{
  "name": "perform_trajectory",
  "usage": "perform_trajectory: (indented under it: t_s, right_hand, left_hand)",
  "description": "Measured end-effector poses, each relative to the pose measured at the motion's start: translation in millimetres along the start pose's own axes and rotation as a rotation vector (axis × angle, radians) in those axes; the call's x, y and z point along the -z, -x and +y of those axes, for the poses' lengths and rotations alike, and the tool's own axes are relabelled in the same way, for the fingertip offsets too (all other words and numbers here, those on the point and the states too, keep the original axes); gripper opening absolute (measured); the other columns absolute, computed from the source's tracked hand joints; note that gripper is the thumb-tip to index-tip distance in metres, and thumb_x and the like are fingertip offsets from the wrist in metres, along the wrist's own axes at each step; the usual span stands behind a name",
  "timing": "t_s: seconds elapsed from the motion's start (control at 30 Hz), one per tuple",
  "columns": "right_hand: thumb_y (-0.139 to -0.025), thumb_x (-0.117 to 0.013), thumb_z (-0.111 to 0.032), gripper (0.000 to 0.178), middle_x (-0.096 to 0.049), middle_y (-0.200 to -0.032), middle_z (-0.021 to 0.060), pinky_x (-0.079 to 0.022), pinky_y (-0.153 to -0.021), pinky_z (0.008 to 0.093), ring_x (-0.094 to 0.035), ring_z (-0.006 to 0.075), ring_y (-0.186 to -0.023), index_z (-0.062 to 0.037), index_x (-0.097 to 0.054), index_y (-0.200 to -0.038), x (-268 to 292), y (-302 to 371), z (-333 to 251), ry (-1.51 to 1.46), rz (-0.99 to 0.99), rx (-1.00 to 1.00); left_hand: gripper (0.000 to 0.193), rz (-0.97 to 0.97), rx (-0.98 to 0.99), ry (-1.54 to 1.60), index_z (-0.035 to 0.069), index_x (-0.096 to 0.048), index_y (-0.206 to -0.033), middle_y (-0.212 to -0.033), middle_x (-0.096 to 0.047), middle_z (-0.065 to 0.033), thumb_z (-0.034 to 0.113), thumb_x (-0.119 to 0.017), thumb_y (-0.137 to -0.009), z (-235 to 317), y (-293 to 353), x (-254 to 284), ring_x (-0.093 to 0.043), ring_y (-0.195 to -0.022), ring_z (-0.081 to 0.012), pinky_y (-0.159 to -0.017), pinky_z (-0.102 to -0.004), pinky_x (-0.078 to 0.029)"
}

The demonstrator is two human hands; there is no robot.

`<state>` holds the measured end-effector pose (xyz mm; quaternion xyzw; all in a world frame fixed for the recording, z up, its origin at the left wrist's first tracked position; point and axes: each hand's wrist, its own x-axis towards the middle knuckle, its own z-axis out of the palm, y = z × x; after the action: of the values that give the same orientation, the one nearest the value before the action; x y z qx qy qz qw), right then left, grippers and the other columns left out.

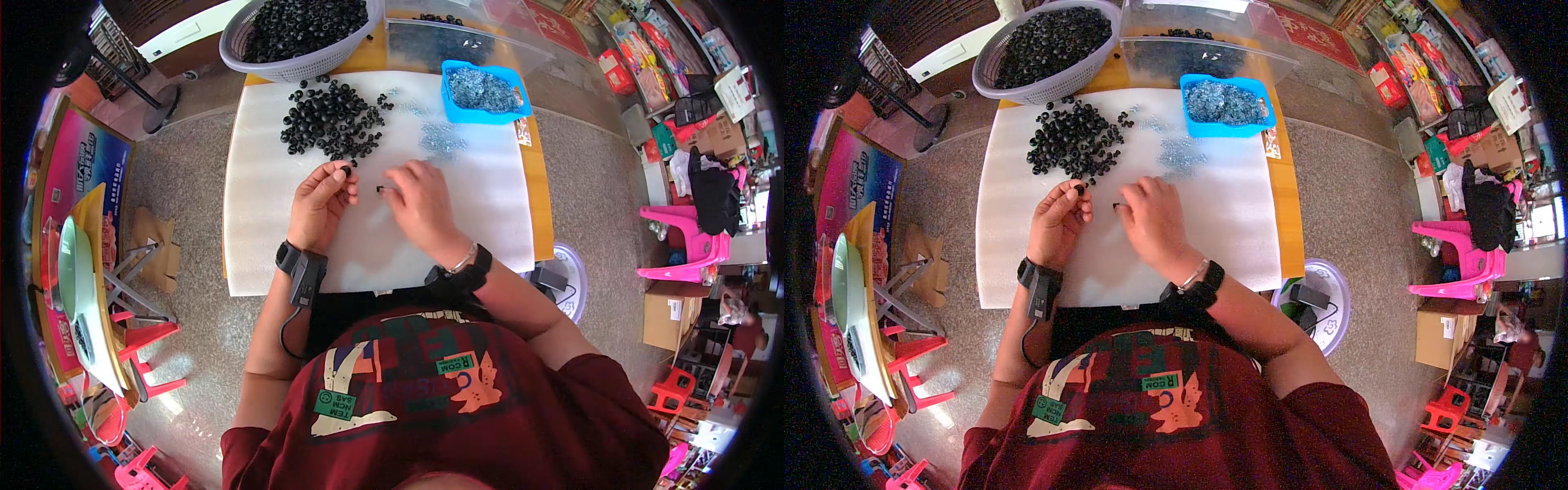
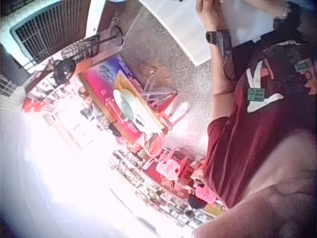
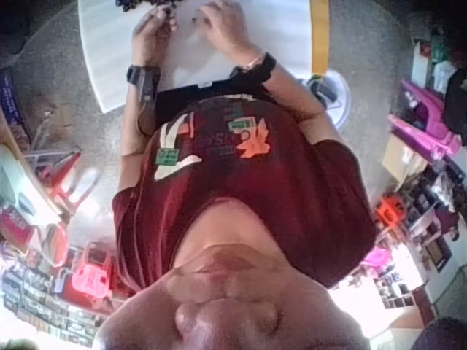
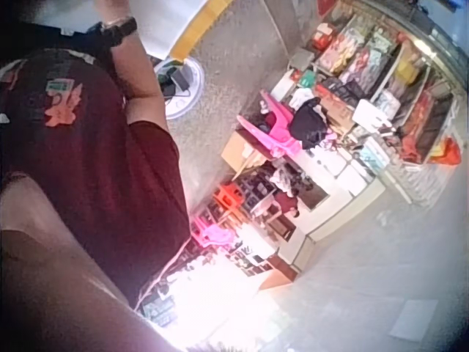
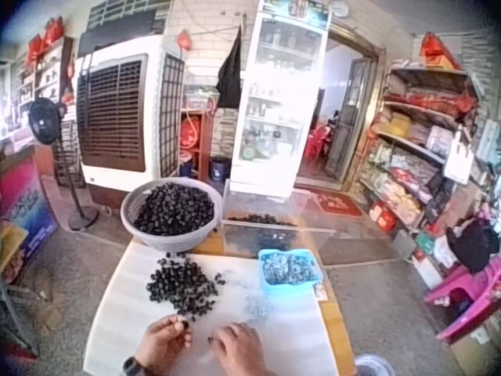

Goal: The recorder is sorting small black plastic parts and placing them into different containers.

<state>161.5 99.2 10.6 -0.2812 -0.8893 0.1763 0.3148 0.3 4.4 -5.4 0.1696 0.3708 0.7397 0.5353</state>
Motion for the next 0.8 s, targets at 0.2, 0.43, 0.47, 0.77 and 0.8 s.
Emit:
perform_trajectory:
  t_s: [0.2,0.43,0.47,0.77,0.8]
  right_hand:
    - [-0.076,-0.064,-0.006,0.009,-0.059,-0.080,0.0074,-0.043,-0.071,0.0404,-0.055,0.0294,-0.080,-0.0072,-0.060,-0.084,28,4,57,-0.044,0.149,-0.163]
    - [-0.075,-0.064,-0.005,0.007,-0.057,-0.080,0.0058,-0.043,-0.071,0.0388,-0.054,0.0277,-0.080,-0.0086,-0.063,-0.081,33,10,64,0.080,0.147,-0.059]
    - [-0.075,-0.064,-0.005,0.007,-0.056,-0.080,0.0056,-0.043,-0.071,0.0386,-0.054,0.0275,-0.080,-0.0087,-0.063,-0.080,31,10,63,0.116,0.143,-0.020]
    - [-0.076,-0.062,-0.003,0.010,-0.056,-0.082,0.0064,-0.043,-0.073,0.0388,-0.054,0.0277,-0.083,-0.0093,-0.063,-0.085,46,27,73,0.109,0.107,-0.118]
    - [-0.076,-0.062,-0.003,0.011,-0.056,-0.083,0.0064,-0.043,-0.074,0.0389,-0.054,0.0275,-0.083,-0.0092,-0.063,-0.086,46,28,73,0.096,0.108,-0.129]
  left_hand:
    - [0.018,-0.030,0.033,-0.010,-0.001,-0.058,-0.107,-0.091,-0.063,-0.0079,0.009,-0.053,-0.093,0,0,0,-0.059,-0.077,-0.0141,-0.069,-0.0263,-0.050]
    - [0.021,-0.021,0.057,-0.051,-0.001,-0.057,-0.110,-0.091,-0.061,-0.0069,0.013,-0.053,-0.094,-1,0,-2,-0.058,-0.076,-0.0135,-0.069,-0.0257,-0.049]
    - [0.021,-0.016,0.057,-0.054,-0.001,-0.057,-0.110,-0.091,-0.061,-0.0068,0.013,-0.053,-0.094,0,1,-2,-0.058,-0.076,-0.0135,-0.068,-0.0257,-0.049]
    - [0.022,-0.040,0.060,-0.060,-0.002,-0.056,-0.111,-0.091,-0.060,-0.0066,0.013,-0.052,-0.095,1,1,-3,-0.058,-0.076,-0.0129,-0.068,-0.0245,-0.049]
    - [0.022,-0.041,0.059,-0.060,-0.002,-0.056,-0.111,-0.091,-0.060,-0.0068,0.013,-0.052,-0.095,0,1,-2,-0.058,-0.076,-0.0130,-0.068,-0.0246,-0.049]
